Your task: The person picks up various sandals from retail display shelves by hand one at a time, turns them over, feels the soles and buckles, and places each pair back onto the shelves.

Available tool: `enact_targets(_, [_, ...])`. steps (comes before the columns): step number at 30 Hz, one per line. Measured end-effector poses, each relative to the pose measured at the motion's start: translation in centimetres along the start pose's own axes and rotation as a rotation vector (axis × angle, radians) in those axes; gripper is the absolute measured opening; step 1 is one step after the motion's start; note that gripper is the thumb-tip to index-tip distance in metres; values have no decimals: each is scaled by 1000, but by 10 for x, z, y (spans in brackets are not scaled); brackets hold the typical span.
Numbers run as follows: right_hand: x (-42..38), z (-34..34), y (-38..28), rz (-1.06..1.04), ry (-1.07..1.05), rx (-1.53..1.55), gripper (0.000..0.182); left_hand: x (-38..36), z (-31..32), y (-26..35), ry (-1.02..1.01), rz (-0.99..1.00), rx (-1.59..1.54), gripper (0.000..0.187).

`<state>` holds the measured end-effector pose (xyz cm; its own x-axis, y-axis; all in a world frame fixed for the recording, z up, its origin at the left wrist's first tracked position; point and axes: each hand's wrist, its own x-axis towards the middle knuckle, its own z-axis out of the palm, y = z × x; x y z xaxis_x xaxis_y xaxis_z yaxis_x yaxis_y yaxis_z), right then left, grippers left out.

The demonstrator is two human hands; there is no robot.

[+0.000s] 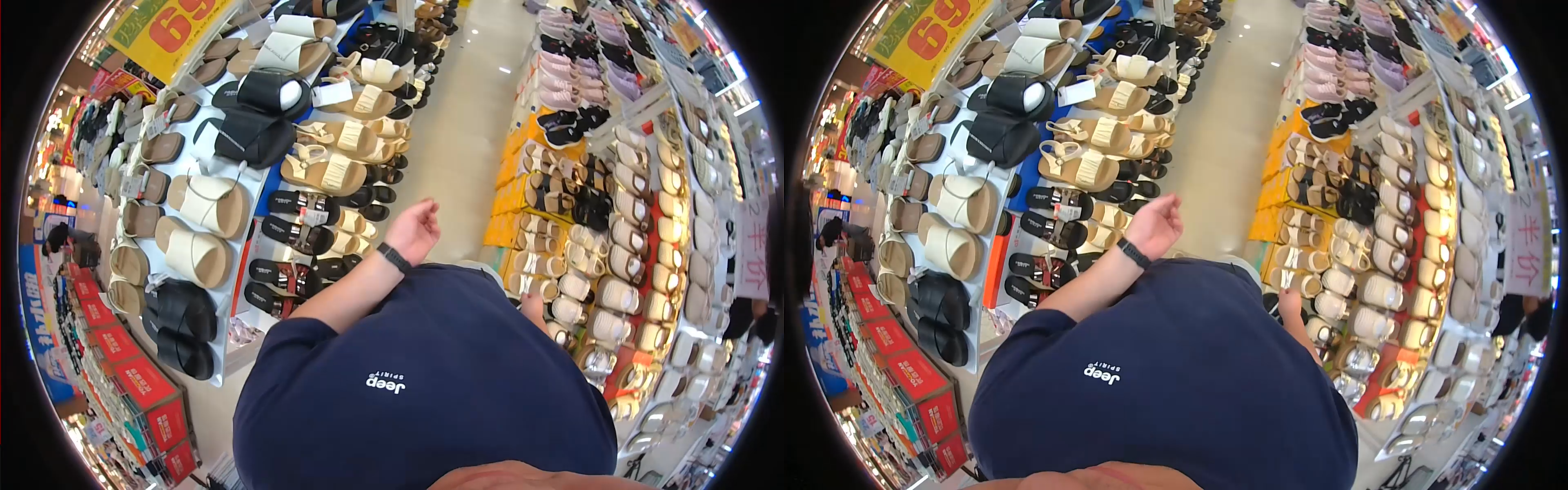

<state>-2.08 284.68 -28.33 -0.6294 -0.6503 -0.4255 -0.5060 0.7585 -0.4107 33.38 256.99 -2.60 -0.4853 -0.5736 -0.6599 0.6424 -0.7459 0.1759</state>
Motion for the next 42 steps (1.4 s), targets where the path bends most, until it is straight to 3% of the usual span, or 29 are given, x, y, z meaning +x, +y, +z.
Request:
enact_targets(6, [84,5,-40,-93,-279,-127,29,48,-74,28,358,131,-249,9])
enact_targets(7, [106,3,-56,-60,-364,-134,31,45,-63,34,432,142,-309,11])
enact_targets(13, [271,9,-145,-325,-570,-309,34,91,-20,49,396,368,-414,20])
enact_targets(19, [418,9,-248,-612,-447,-219,26,150,55,38,452,388,-473,21])
enact_targets(24, [492,0,-288,-685,-491,-157,28,188,108,22,551,356,-486,17])
enact_targets(34, [543,9,-253,-788,-661,-629,34,187,131,6,615,515,-630,9])
enact_targets(42, [506,19,-304,-845,-776,-538,33,191,129,-7,557,530,-685,11])
